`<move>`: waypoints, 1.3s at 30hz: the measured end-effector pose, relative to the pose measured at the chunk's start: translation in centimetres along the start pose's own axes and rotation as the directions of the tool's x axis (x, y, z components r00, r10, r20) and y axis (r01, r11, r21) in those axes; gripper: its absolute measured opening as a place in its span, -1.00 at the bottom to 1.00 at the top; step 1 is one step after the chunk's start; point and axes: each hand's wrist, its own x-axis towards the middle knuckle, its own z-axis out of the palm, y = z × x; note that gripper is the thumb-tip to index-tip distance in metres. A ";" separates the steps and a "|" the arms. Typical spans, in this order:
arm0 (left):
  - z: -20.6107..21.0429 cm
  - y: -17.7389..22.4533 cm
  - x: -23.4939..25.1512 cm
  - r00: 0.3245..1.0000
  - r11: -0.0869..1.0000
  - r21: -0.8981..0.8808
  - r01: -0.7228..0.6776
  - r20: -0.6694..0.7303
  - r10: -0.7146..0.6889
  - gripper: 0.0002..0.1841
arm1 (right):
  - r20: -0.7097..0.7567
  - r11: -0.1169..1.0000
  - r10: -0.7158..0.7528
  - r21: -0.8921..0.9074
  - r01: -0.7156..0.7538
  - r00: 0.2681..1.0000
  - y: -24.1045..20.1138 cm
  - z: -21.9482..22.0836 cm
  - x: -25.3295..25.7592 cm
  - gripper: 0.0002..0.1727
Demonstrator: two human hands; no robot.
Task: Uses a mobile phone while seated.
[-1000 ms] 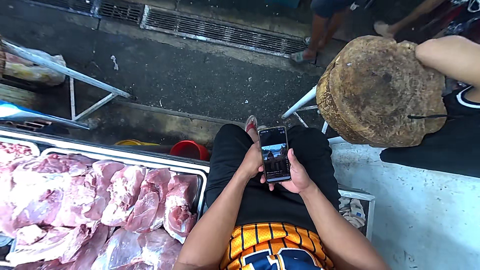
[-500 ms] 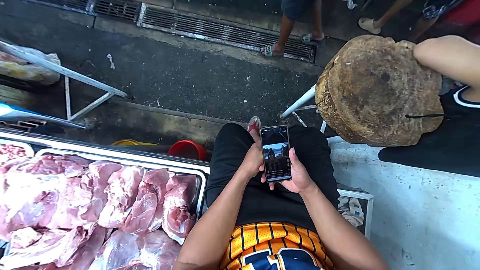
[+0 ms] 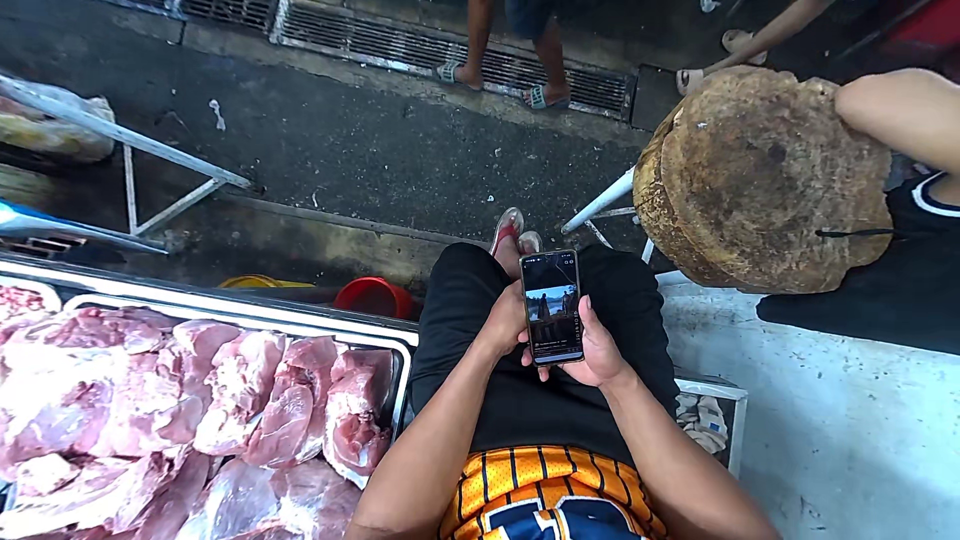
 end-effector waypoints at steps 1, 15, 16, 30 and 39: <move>0.0 0.0 0.0 1.000 1.000 -0.006 -0.001 0.001 0.001 -0.89 | 0.003 1.000 -0.002 0.003 0.002 1.000 0.0 0.1 0.1 -0.03; -0.3 -0.2 0.2 1.000 1.000 0.019 -0.016 0.009 0.016 -0.93 | -0.004 1.000 0.002 -0.023 -0.002 1.000 0.0 -0.2 0.2 -0.04; -0.4 -0.3 0.1 1.000 1.000 0.019 -0.022 0.010 0.022 -0.90 | -0.007 1.000 0.002 -0.021 -0.002 1.000 0.1 -0.2 0.2 -0.04; 0.1 0.2 -0.1 1.000 1.000 -0.022 -0.002 0.013 0.003 -0.91 | 0.028 1.000 -0.004 -0.004 0.004 1.000 0.0 0.0 0.1 -0.03; -0.1 -0.2 0.1 1.000 0.999 0.026 -0.020 0.014 0.019 -0.93 | 0.018 1.000 -0.002 -0.019 0.002 1.000 0.1 -0.2 0.1 -0.04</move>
